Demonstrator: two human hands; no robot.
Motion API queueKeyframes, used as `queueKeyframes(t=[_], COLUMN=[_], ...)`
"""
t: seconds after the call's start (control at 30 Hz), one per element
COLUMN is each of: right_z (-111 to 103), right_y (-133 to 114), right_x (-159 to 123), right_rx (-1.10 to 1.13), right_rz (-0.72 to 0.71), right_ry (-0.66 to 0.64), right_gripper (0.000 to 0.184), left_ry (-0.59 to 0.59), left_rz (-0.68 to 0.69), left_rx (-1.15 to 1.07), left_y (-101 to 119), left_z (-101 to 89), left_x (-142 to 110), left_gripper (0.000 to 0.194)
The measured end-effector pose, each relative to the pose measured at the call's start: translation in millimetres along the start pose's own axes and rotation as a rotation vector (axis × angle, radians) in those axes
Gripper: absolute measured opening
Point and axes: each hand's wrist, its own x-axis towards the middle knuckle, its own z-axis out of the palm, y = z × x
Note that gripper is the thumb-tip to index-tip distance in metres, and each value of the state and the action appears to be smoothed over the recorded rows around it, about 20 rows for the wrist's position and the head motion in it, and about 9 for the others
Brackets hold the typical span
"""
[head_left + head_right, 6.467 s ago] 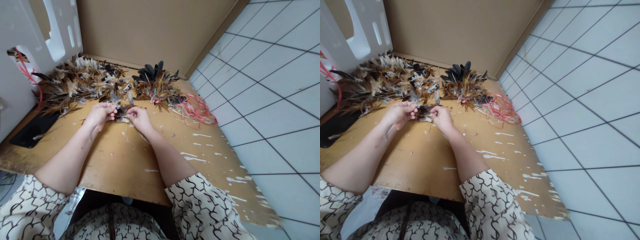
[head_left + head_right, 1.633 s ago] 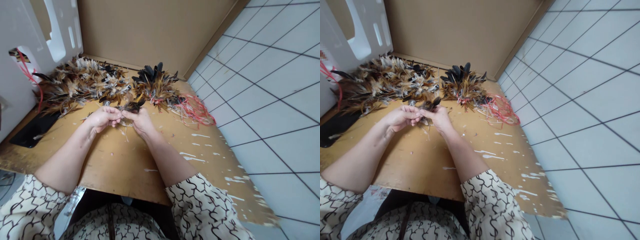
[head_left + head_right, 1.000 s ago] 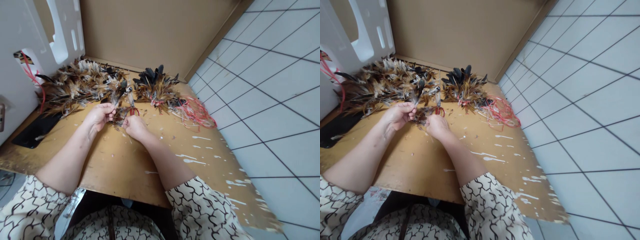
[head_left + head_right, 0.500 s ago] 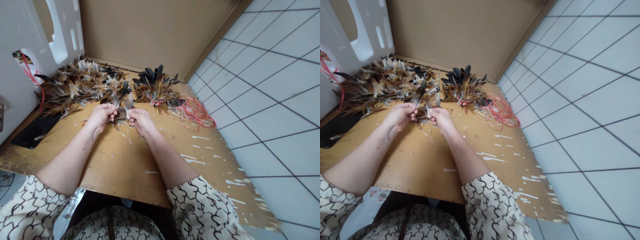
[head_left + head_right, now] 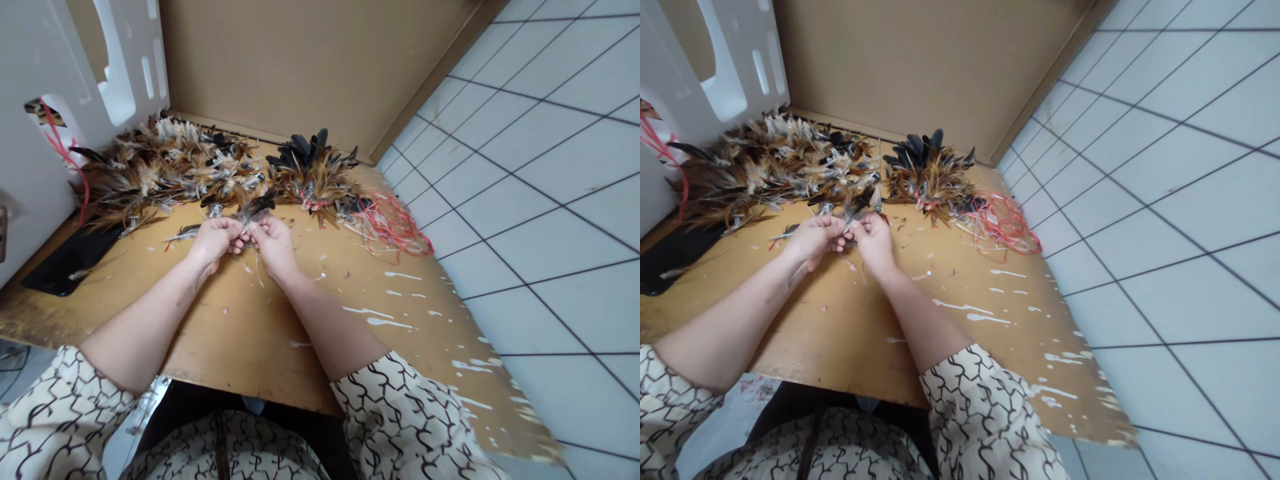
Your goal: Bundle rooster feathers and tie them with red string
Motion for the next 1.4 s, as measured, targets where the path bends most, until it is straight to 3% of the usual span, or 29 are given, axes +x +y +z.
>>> queueKeyframes(t=[0.23, 0.6, 0.9, 1.4], right_z=[2, -1, 2, 4], right_y=[5, -5, -1, -3], right_x=[0, -2, -3, -4], right_rx=[-0.104, 0.127, 0.067, -0.009], right_rz=[-0.135, 0.033, -0.02, -0.089], right_ry=[0.053, 0.055, 0.039, 0.035], right_gripper=[0.014, 0.023, 0.019, 0.017], left_ry=[-0.002, 0.028, -0.116, -0.2], left_rz=[0.003, -0.015, -0.071, -0.099], left_rx=[0.006, -0.053, -0.111, -0.088], left_y=[-2, 1, -1, 1], left_z=[1.8, -3.2, -3.3, -5.2], left_x=[-2, 4, 2, 2], left_gripper=[0.021, 0.019, 0.017, 0.023])
